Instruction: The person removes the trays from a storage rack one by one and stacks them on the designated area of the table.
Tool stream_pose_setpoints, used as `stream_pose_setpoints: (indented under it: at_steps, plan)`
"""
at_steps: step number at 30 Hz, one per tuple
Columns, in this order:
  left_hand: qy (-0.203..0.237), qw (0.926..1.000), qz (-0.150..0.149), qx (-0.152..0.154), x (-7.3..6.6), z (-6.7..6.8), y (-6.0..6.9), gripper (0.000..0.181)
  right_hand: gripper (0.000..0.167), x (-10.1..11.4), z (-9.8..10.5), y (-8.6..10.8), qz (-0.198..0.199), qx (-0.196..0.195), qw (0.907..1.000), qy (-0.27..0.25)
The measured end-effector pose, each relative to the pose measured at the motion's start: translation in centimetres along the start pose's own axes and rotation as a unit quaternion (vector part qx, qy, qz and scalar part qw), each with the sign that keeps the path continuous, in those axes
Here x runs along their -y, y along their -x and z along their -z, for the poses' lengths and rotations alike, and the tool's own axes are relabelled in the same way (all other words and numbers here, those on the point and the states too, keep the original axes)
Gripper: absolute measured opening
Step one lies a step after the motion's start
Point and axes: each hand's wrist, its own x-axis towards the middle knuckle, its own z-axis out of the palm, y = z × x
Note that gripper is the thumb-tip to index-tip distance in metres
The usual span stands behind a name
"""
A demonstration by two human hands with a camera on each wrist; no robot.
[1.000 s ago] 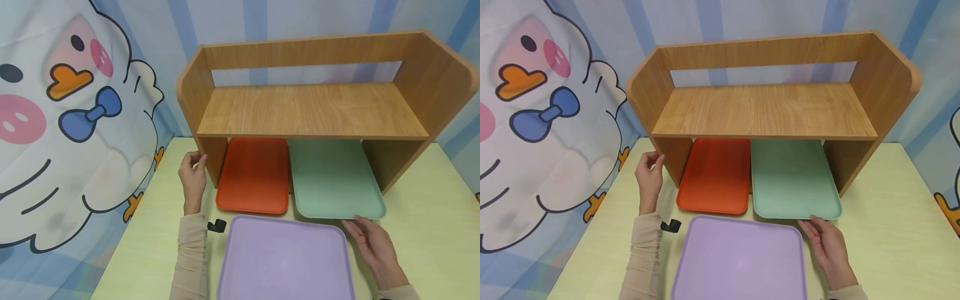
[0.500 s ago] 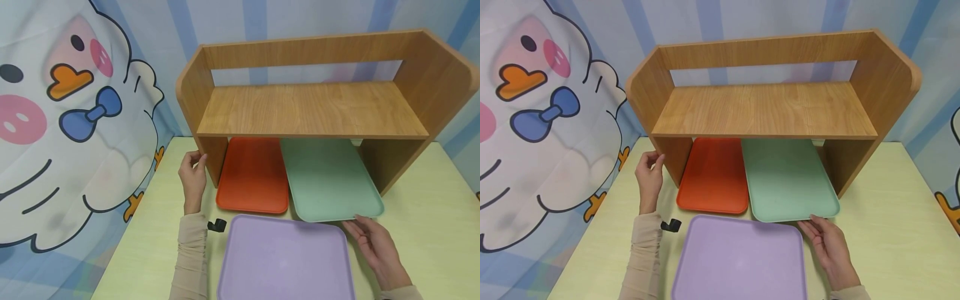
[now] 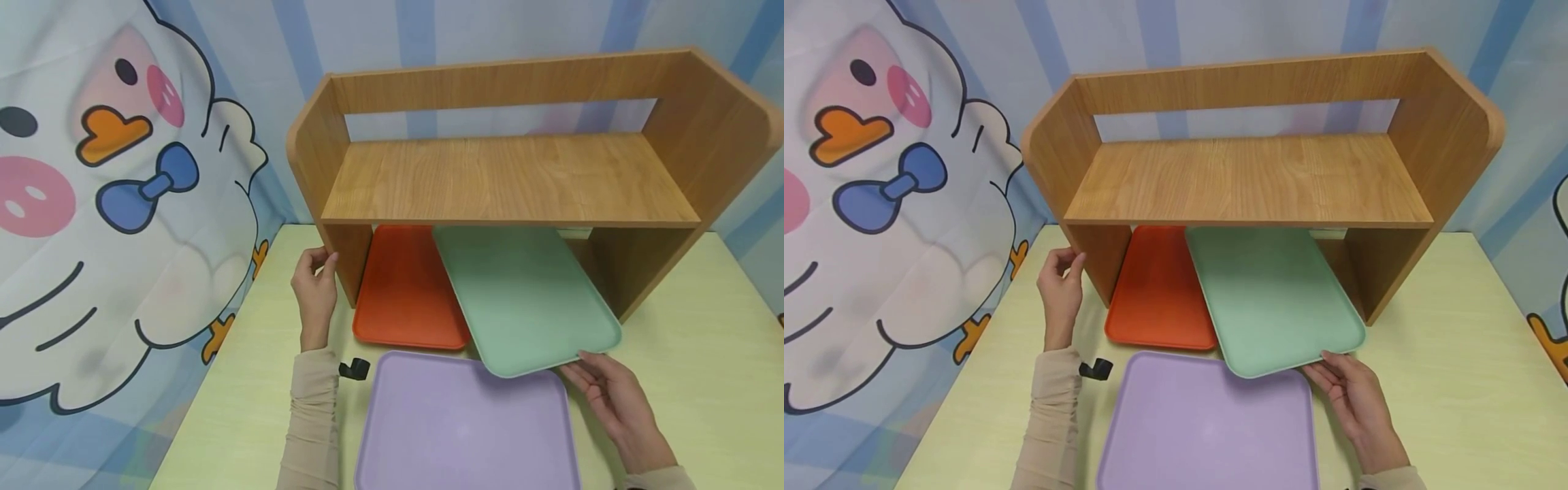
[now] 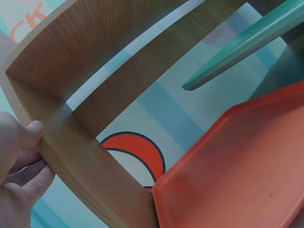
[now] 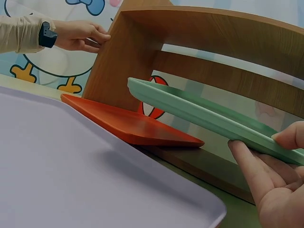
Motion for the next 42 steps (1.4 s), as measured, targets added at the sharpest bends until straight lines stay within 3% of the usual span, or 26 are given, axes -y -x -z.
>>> stream_pose_setpoints:
  at_steps: [11, 21, 42]
  plan:
    - [0.003, 1.0, -0.004, 0.001, -0.16, 0.06, 0.04, 0.02, 0.034, 0.46, -0.08, 0.02, -0.002, 0.025, 0.999, 0.036]
    - [0.004, 1.0, -0.008, 0.002, 0.14, 0.01, 0.0, 0.019, 0.035, 0.65, -0.38, 0.22, -0.005, 0.017, 0.9959, 0.089]
    - [-0.002, 1.0, -0.006, 0.001, 0.24, -0.05, -0.06, 0.019, 0.043, 0.78, 0.0, 0.34, -0.008, 0.037, 0.9903, 0.134]
